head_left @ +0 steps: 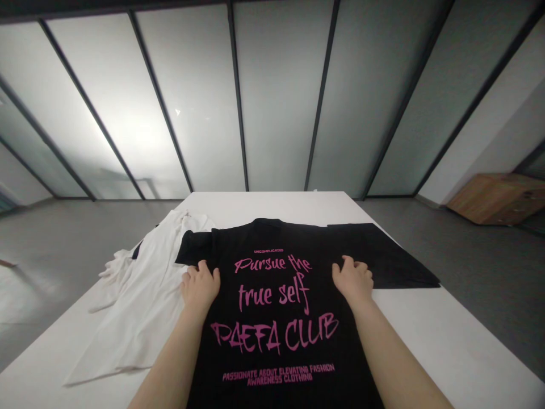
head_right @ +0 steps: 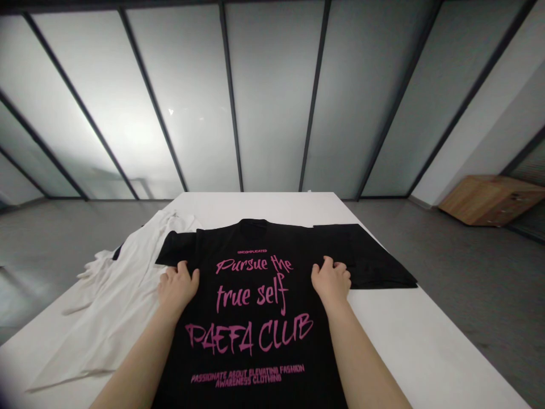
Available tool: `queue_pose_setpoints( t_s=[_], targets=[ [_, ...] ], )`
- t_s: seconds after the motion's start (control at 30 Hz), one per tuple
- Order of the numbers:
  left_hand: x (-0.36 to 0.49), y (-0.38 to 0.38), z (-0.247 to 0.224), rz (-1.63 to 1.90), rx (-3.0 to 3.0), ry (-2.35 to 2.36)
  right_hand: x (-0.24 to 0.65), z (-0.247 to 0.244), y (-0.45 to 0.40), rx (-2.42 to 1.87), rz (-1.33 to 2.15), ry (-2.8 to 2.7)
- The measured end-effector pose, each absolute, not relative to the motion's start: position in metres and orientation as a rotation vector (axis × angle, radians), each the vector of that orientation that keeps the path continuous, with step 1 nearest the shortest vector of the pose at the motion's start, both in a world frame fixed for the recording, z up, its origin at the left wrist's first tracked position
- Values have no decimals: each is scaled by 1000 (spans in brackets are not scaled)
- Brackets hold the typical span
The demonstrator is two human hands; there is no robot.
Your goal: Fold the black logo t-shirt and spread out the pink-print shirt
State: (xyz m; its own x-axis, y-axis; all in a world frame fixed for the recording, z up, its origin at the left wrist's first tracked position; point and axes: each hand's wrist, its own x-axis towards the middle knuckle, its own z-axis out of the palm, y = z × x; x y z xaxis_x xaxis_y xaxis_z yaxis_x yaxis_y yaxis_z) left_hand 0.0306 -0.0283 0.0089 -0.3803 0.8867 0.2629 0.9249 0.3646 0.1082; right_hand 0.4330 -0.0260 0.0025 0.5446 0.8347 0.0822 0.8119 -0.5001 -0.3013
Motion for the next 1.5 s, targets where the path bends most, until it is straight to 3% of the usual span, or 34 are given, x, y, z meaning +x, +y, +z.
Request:
queue_pose_setpoints(
  t_s=[0.17, 0.37, 0.47, 0.6, 0.8, 0.97, 1.03, 1.2, 1.33, 1.5],
  targets=[
    [13, -19, -2, -415, -1802, -2497, 442, 8, -28, -2516, 352, -1389],
    [13, 0, -14, -1404, -2002, -2562, 424, 9, -32, -2361, 392, -1571],
    [6, 3, -13, -1572, -1965, -2663, 423, 7, -32, -2272, 372, -1559],
    [-6, 0, -7, -1371, -2058, -2682, 434, 4, -28, -2163, 391, -1627],
    [-10, -13, 8, -486, -2123, -2608, 459, 14, -26, -2269, 598, -1690],
    [-20, -31, 29, 12, -2236, -2665, 479, 31, -40, -2278, 1060, -1829],
    [-27, -39, 38, 174, -2323, -2649, 483, 37, -47, -2268, 1041, -1873],
    [-29, -39, 60, 59, -2186, -2387, 468, 44, -47, -2283, 297, -1798],
    [-8, 1, 68, -123, -2233, -2197, 439, 32, -15, -1985, 309, -1938],
    [16, 57, 51, -221, -2323, -2177, 427, 12, 35, -2058, 280, -1961]
  ],
)
